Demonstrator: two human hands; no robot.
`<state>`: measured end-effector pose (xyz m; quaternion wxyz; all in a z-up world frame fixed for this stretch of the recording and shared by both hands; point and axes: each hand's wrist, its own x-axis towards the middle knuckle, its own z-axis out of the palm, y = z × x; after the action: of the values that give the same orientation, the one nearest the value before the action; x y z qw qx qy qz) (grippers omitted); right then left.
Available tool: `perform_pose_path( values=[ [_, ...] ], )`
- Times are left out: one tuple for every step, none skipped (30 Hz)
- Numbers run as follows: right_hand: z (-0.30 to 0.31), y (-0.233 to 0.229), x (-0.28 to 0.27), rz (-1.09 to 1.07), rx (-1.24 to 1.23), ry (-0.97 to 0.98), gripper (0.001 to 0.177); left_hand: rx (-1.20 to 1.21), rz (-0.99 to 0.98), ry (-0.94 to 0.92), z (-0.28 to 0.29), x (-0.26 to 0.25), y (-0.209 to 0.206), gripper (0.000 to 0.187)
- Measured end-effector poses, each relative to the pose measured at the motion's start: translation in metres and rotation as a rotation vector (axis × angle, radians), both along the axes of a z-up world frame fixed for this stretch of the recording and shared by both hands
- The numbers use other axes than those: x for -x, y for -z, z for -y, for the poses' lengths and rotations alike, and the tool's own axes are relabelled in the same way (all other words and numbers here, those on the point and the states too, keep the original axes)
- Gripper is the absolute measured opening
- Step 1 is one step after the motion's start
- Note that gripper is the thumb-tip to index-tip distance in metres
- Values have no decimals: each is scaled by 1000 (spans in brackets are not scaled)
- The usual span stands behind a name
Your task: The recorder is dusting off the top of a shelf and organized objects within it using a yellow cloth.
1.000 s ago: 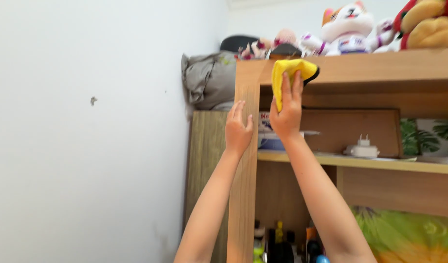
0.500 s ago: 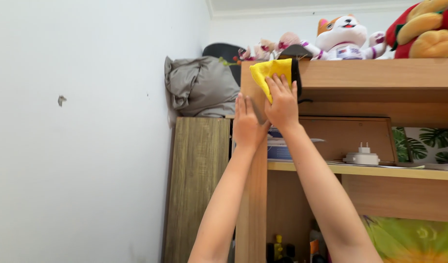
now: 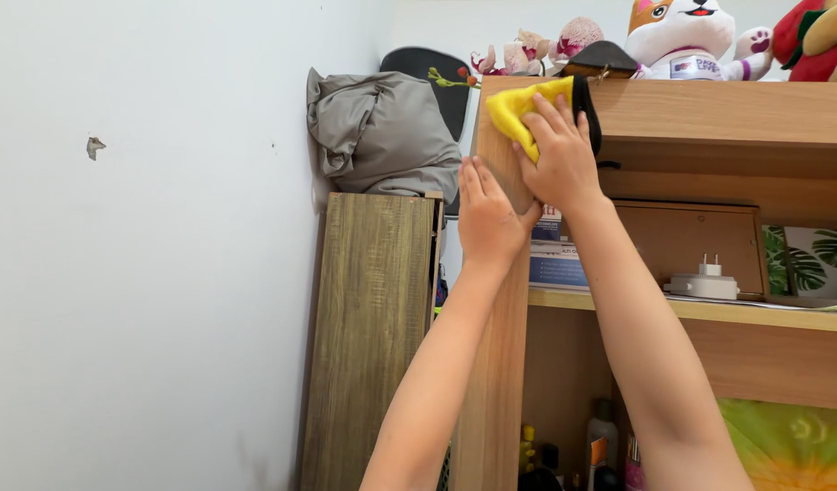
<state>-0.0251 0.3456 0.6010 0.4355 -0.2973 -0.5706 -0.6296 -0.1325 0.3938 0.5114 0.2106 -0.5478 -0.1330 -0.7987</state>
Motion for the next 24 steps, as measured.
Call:
perform_pose_path(
  values=[
    [-1,-3,1,1,4,-1,40,4,1,-1,3,2,0,114],
    [-2,-6,2,35,19,-1,45,23,-12,23,6,3,0,113],
    [-3,-8,2,67,36,0,50,43,-28,48,9,3,1,112],
    [-5,-7,1,66,43,1,50,49,-29,49,7,5,1,112],
    [-6,-6,-2,83,67,16,54,50,-45,41,7,5,2,111],
    [-7,-5,-5,100,91,31,58,51,-60,32,6,4,2,110],
    [-6,-5,-7,95,96,34,58,56,-65,36,5,5,2,110],
    [-4,-5,-8,107,119,31,60,41,-84,-1,4,6,1,110],
    [-4,-5,-9,119,142,26,62,28,-103,-37,3,7,2,109],
    [-6,-11,-9,114,148,28,62,34,-107,-34,1,7,2,109],
    [-8,-15,-8,111,133,22,61,4,-143,-55,0,9,3,109],
    [-10,-20,-7,108,119,16,60,-27,-178,-76,-2,10,4,110],
    [-15,-26,-7,105,125,14,60,-21,-181,-76,0,13,5,110],
    [-19,-32,-7,97,102,23,58,-24,-217,-71,3,17,6,111],
    [-23,-38,-6,91,78,31,57,-28,-249,-67,6,21,7,113],
    [-14,-32,0,91,82,29,57,-23,-249,-69,2,20,8,113],
    [-3,-27,5,113,104,44,56,-34,-242,-67,-1,19,9,112],
    [7,-21,10,134,126,58,57,-45,-235,-64,-3,17,9,111],
    [13,-17,7,137,124,65,57,-48,-233,-58,-2,19,9,111],
    [19,-13,5,143,157,70,55,-33,-240,-48,-1,20,9,110],
    [26,-7,0,144,192,77,54,-17,-253,-36,1,20,10,110],
    [23,-8,-4,141,191,85,54,-20,-255,-28,0,18,10,110],
    [18,-9,-8,107,169,87,51,-26,-245,-44,-2,17,10,110],
    [14,-10,-12,73,147,89,48,-33,-235,-61,-4,17,10,109]
  ],
)
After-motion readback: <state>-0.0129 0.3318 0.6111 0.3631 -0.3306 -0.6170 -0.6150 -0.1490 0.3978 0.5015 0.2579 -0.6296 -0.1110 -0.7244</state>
